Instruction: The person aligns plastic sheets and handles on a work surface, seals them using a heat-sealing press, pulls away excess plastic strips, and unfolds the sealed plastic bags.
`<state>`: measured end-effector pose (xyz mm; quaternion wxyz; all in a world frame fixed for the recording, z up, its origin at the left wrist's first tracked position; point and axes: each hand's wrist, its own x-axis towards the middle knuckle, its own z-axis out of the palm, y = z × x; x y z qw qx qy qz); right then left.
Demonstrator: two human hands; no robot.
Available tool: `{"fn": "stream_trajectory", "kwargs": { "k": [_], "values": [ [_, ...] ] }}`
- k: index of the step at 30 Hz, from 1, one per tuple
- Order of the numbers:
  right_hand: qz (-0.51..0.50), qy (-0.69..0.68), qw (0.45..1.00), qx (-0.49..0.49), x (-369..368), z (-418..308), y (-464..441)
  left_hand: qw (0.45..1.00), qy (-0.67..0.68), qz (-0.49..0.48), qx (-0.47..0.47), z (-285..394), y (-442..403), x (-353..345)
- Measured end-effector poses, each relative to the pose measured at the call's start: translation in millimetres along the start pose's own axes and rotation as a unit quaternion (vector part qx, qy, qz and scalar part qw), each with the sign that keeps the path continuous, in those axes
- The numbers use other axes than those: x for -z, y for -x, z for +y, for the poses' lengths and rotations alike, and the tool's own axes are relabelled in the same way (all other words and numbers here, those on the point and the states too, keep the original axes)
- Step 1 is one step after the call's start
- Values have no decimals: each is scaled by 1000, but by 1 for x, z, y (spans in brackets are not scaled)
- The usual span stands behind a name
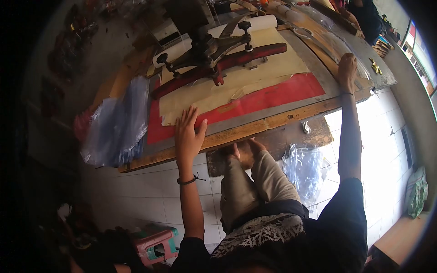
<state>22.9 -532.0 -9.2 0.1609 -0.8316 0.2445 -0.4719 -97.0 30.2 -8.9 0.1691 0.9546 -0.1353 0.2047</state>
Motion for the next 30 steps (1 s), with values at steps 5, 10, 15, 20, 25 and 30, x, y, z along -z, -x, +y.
{"fn": "stream_trajectory", "kwargs": {
  "k": [5, 10, 15, 20, 25, 30],
  "values": [
    [138, -231, 957, 109, 60, -41, 7, 999, 12, 41, -16, -3, 3, -1],
    [-123, -266, 927, 234, 198, -159, 79, 956, 260, 90, -104, 38, 12, 26],
    [-461, -428, 740, 236, 237, -222, 138, 900, 392, 29, -188, 126, 25, 37],
    [-481, -430, 733, 214, 215, -215, 141, 757, 602, -246, -60, 106, 38, 27],
    [-466, -332, 733, 368, 215, -230, 159, 927, 316, -193, -66, 97, 30, 53],
    [-501, -319, 693, 409, 205, -233, 174, 951, 270, -133, -75, 102, 27, 44]
  ]
}}
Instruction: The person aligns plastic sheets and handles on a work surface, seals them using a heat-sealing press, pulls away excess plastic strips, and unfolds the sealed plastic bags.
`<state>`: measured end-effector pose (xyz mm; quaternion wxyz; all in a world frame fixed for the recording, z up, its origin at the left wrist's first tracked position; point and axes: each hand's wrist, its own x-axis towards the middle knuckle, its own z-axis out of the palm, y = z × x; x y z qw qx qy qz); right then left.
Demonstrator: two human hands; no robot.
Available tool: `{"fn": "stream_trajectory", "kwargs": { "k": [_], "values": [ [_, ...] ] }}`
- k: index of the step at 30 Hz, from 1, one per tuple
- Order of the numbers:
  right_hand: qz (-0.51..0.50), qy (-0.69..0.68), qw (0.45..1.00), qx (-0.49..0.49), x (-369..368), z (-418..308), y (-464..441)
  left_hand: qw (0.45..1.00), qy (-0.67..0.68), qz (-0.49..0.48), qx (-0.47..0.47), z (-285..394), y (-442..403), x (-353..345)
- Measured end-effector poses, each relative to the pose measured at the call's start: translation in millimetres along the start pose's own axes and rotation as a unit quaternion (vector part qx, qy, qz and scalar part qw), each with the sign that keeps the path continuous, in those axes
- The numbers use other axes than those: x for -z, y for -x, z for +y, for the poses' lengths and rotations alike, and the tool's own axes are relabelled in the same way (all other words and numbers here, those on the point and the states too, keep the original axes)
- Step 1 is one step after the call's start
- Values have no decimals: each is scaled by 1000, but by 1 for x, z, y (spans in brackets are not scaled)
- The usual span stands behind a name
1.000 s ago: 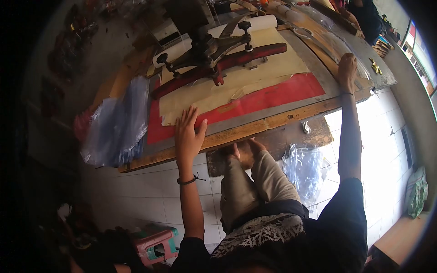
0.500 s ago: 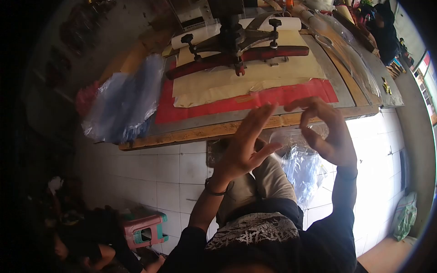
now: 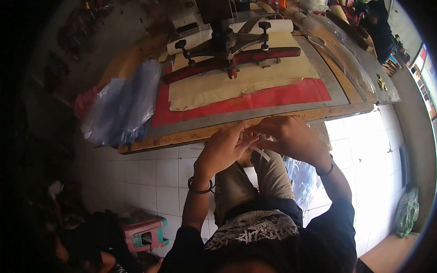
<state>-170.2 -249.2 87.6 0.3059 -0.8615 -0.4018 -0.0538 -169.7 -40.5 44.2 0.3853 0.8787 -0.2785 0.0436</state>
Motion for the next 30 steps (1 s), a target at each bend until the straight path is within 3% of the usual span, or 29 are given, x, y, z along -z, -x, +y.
{"fn": "stream_trajectory", "kwargs": {
  "k": [1, 3, 6, 9, 12, 16, 21, 23, 26, 27, 30],
  "values": [
    [7, 12, 1000, 2, -2, 2, 1, 999, -1, -43, 27, 4, 0, 5],
    [17, 31, 999, 5, -7, 5, 7, 998, -18, -41, 34, 4, 1, 2],
    [18, -74, 995, -59, -16, -8, 12, 999, -6, -42, 17, -2, 4, -9],
    [-14, -57, 994, -89, -17, -19, 10, 995, -13, -93, 44, 3, -4, -10],
    [-8, 11, 999, 31, -18, 2, 12, 991, 24, -123, 45, 4, -5, -4],
    [0, 68, 997, 33, 2, 22, 16, 985, 114, -128, -26, -17, -1, 16],
    [-16, 46, 993, -105, 20, 28, -1, 986, 31, -165, 17, -28, -27, 46],
    [-47, 43, 996, -65, 20, 42, -15, 975, -17, -213, 63, -20, -52, 53],
    [-68, 33, 997, 16, 19, 92, -37, 973, -30, -220, -65, -51, -86, 52],
    [-77, 45, 996, 22, 23, 106, -45, 959, -37, -280, -3, -44, -99, 64],
    [-87, 62, 994, 19, 34, 140, -67, 963, -57, -264, 5, -71, -118, 78]
  ]
}}
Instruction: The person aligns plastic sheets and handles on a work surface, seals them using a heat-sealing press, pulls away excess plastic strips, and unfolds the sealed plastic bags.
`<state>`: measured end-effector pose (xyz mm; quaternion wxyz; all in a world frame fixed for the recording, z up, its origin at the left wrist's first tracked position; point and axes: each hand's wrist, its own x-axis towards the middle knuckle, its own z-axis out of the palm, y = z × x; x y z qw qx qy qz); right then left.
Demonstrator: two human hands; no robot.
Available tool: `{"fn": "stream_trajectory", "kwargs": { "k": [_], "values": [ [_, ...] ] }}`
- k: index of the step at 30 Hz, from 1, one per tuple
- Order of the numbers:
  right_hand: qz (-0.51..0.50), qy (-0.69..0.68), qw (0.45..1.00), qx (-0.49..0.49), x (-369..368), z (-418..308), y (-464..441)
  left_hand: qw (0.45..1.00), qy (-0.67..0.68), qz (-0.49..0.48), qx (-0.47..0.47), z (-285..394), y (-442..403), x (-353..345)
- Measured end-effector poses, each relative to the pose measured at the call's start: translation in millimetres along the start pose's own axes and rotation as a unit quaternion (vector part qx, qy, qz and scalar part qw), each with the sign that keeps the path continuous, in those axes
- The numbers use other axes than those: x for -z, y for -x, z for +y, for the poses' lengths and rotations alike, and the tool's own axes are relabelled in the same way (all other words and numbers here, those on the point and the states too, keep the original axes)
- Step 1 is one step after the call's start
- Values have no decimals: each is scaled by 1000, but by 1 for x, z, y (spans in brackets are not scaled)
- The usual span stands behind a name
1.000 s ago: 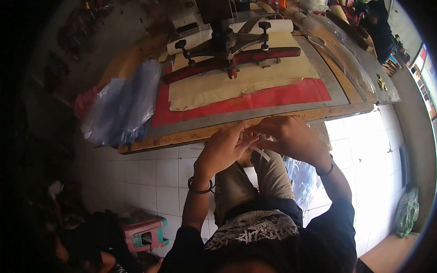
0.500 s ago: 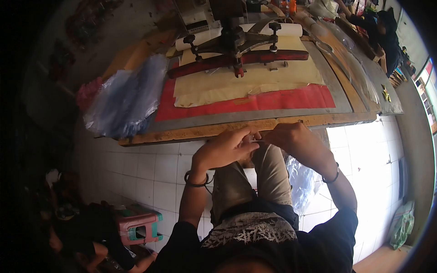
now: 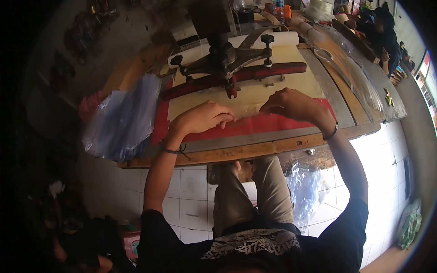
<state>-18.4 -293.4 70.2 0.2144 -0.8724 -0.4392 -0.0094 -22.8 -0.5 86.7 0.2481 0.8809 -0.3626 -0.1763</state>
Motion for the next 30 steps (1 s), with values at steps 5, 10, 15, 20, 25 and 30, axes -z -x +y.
{"fn": "stream_trajectory", "kwargs": {
  "k": [5, 10, 15, 20, 25, 30],
  "values": [
    [35, 83, 993, 76, 3, 41, -18, 972, -194, 111, -78, -41, 1, 10],
    [86, 146, 980, 101, -17, 61, -33, 921, -293, 243, -87, -65, -13, -9],
    [167, 175, 965, 103, -30, 66, -27, 920, -234, 297, -99, -75, -21, -29],
    [142, 127, 981, 17, -38, 65, -21, 896, -273, 330, -114, -90, -28, -38],
    [164, 95, 982, 8, -42, 66, -21, 891, -304, 324, -87, -86, -25, -36],
    [158, 151, 974, 51, -35, 60, -24, 894, -301, 327, -64, -76, -21, -37]
  ]
}}
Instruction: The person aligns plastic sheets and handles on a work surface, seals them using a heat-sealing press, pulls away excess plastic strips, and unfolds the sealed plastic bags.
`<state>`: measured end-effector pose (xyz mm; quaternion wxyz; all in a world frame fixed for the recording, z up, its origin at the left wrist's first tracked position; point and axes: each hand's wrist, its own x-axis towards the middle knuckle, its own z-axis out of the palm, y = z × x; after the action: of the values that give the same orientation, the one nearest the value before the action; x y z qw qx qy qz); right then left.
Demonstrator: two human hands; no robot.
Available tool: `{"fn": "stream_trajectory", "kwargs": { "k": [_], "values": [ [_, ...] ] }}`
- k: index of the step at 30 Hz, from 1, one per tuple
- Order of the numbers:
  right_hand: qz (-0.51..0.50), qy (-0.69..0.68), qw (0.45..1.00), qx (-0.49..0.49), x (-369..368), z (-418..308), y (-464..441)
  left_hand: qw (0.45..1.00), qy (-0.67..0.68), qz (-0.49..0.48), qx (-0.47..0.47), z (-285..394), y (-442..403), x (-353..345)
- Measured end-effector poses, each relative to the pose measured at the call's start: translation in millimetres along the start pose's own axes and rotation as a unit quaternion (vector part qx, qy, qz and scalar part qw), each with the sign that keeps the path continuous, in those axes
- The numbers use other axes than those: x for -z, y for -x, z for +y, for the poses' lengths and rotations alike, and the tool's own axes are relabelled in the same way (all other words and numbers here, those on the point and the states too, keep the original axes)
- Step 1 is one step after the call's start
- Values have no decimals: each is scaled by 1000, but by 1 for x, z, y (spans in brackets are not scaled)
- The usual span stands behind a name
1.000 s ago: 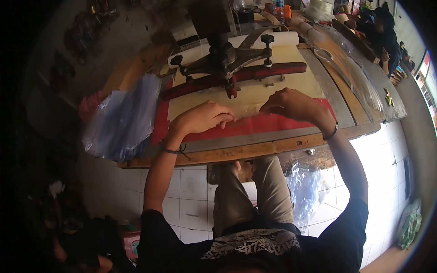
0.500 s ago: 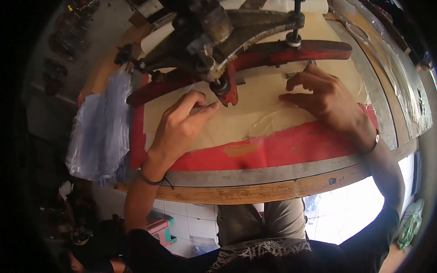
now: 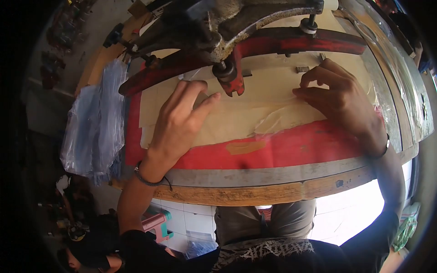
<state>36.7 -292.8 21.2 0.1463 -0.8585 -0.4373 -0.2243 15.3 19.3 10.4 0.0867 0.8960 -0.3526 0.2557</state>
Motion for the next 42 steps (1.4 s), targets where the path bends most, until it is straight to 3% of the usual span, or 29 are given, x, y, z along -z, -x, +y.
{"fn": "stream_trajectory", "kwargs": {
  "k": [8, 14, 20, 25, 29, 42],
  "values": [
    [-28, 36, 999, -18, 9, 0, 0, 999, -2, -31, 13, -4, 0, 0],
    [17, -13, 997, -81, 1, -2, 6, 996, -7, 58, -71, -16, -5, -14],
    [47, -17, 996, -72, -5, -9, 2, 999, 18, 47, -18, -23, -5, -25],
    [16, -41, 995, -91, -11, -13, 4, 998, 24, 49, -3, -26, -6, -30],
    [25, -26, 999, -38, -14, -10, 2, 998, 37, 57, -2, -28, -7, -32],
    [68, 15, 996, -50, -19, -2, 4, 996, 47, 79, 16, -23, -11, -33]
  ]
}}
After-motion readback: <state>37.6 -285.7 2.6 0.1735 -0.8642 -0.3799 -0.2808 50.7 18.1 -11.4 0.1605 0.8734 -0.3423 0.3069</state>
